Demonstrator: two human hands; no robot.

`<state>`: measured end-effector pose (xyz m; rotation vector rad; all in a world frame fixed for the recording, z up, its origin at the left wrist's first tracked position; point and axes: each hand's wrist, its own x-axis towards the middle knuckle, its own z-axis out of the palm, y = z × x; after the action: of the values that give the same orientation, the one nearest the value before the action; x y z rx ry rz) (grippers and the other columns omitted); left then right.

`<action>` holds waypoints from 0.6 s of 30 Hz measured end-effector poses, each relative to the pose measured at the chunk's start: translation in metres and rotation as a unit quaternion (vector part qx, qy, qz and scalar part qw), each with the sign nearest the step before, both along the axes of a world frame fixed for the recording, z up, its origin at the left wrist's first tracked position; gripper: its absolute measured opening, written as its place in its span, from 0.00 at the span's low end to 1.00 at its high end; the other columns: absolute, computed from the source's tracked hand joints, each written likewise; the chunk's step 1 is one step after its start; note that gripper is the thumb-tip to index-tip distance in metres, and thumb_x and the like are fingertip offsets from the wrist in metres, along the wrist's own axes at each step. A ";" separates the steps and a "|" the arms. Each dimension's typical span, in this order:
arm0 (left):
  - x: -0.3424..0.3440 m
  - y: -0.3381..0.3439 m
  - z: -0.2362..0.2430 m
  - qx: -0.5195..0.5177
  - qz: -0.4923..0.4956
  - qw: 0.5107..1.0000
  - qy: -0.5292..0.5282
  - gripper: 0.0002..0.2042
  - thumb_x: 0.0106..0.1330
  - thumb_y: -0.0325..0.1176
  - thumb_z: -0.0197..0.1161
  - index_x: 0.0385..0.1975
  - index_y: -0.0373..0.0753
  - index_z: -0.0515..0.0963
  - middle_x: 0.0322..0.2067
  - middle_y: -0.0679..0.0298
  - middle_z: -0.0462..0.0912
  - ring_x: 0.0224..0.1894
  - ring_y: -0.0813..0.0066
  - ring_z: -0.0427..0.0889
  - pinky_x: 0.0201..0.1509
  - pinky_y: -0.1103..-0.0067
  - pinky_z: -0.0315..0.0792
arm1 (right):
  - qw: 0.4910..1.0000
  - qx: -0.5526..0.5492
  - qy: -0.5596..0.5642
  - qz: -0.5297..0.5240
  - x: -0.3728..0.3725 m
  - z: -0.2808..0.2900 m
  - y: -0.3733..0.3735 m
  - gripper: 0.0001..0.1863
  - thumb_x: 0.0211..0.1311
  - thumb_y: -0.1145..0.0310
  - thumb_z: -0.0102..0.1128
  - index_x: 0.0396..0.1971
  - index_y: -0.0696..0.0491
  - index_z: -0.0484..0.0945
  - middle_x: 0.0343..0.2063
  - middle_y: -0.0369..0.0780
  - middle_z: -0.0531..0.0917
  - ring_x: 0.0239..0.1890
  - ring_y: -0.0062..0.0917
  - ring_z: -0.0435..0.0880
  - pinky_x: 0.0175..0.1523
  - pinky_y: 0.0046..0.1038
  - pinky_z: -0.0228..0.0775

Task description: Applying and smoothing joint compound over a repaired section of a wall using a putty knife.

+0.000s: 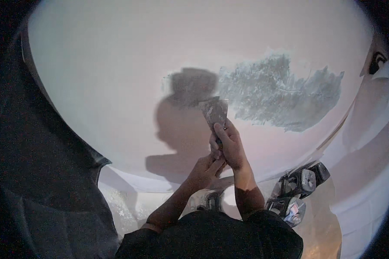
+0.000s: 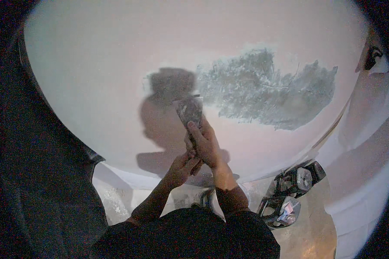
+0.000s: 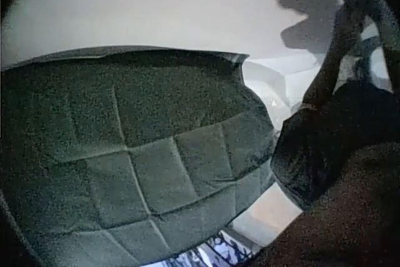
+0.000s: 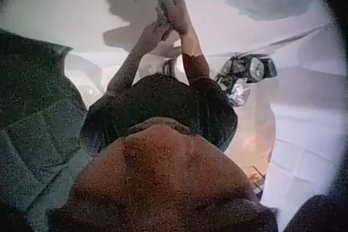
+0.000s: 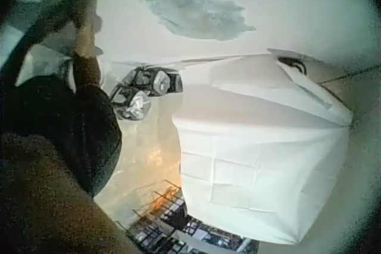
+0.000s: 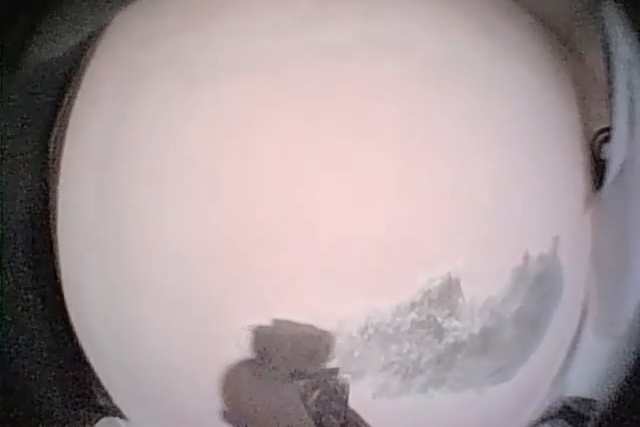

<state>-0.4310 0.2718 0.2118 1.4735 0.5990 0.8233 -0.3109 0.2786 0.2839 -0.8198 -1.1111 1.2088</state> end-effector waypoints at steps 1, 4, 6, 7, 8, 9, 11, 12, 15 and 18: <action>0.005 0.007 0.002 -0.021 -0.013 1.000 -0.009 0.15 0.73 0.43 0.49 0.30 0.38 0.71 0.20 0.69 0.70 0.21 0.81 0.66 0.25 0.81 0.61 | 1.000 0.003 -0.016 -0.021 0.004 0.004 0.005 0.16 0.72 0.60 0.48 0.52 0.54 0.66 0.15 0.34 0.71 0.10 0.14 0.66 0.15 0.18 0.59; 0.024 0.032 0.005 -0.021 -0.025 0.999 -0.038 0.15 0.74 0.43 0.48 0.29 0.39 0.71 0.19 0.69 0.68 0.19 0.81 0.65 0.23 0.81 0.59 | 0.997 0.023 0.013 -0.074 0.020 0.014 0.025 0.14 0.71 0.58 0.49 0.45 0.54 0.67 0.15 0.36 0.73 0.09 0.15 0.68 0.13 0.19 0.60; 0.038 0.046 0.016 -0.028 -0.038 0.996 -0.070 0.15 0.74 0.42 0.47 0.28 0.38 0.69 0.19 0.70 0.66 0.19 0.82 0.64 0.24 0.81 0.59 | 0.995 0.027 -0.003 -0.094 0.036 0.014 0.045 0.13 0.71 0.58 0.49 0.41 0.53 0.66 0.15 0.36 0.73 0.09 0.15 0.67 0.13 0.19 0.60; 0.044 0.050 0.020 -0.031 -0.047 0.993 -0.106 0.16 0.75 0.42 0.46 0.27 0.38 0.68 0.19 0.70 0.65 0.19 0.83 0.63 0.24 0.81 0.59 | 0.993 0.035 -0.022 -0.109 0.041 0.014 0.051 0.13 0.71 0.58 0.50 0.37 0.53 0.65 0.14 0.36 0.72 0.09 0.15 0.66 0.13 0.18 0.59; 0.047 0.052 0.021 -0.032 -0.049 0.993 -0.103 0.16 0.75 0.42 0.46 0.27 0.38 0.68 0.19 0.70 0.65 0.19 0.83 0.63 0.24 0.81 0.59 | 0.993 0.035 -0.020 -0.112 0.044 0.013 0.053 0.13 0.71 0.58 0.50 0.37 0.53 0.65 0.14 0.36 0.72 0.09 0.15 0.66 0.13 0.18 0.59; 0.050 0.055 0.024 -0.039 -0.053 0.992 -0.110 0.16 0.75 0.42 0.46 0.27 0.39 0.67 0.19 0.71 0.64 0.18 0.83 0.62 0.23 0.81 0.58 | 0.993 0.036 -0.006 -0.109 0.043 0.018 0.054 0.13 0.71 0.59 0.49 0.34 0.52 0.64 0.14 0.35 0.71 0.09 0.15 0.65 0.13 0.18 0.58; 0.054 0.062 0.027 -0.043 -0.061 0.990 -0.116 0.16 0.75 0.42 0.46 0.27 0.39 0.67 0.19 0.71 0.63 0.18 0.82 0.62 0.23 0.81 0.58 | 0.993 0.041 0.008 -0.108 0.045 0.025 0.057 0.13 0.71 0.59 0.49 0.30 0.51 0.62 0.14 0.34 0.69 0.09 0.15 0.63 0.13 0.18 0.57; 0.057 0.063 0.027 -0.044 -0.058 0.992 -0.105 0.16 0.75 0.42 0.46 0.27 0.39 0.66 0.20 0.71 0.64 0.18 0.83 0.62 0.22 0.81 0.58 | 0.994 0.037 0.012 -0.105 0.047 0.026 0.059 0.13 0.71 0.60 0.50 0.31 0.50 0.61 0.14 0.33 0.67 0.09 0.14 0.62 0.13 0.18 0.56; 0.062 0.066 0.029 -0.047 -0.061 0.993 -0.090 0.16 0.75 0.42 0.46 0.26 0.40 0.66 0.20 0.71 0.64 0.18 0.83 0.62 0.22 0.82 0.58 | 0.996 0.016 0.034 -0.083 0.055 0.026 0.061 0.13 0.70 0.60 0.50 0.32 0.50 0.60 0.14 0.31 0.65 0.10 0.14 0.61 0.13 0.18 0.54; 0.065 0.067 0.034 -0.048 -0.071 0.992 -0.092 0.16 0.75 0.43 0.47 0.26 0.39 0.66 0.19 0.71 0.64 0.19 0.83 0.62 0.22 0.82 0.58 | 0.997 -0.005 0.040 -0.064 0.062 0.027 0.064 0.12 0.70 0.60 0.51 0.32 0.49 0.59 0.15 0.30 0.63 0.10 0.13 0.60 0.13 0.19 0.52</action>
<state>-0.3657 0.3387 0.2462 1.3192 0.3851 0.7974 -0.2490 0.3425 0.3106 -0.8306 -0.9738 1.1306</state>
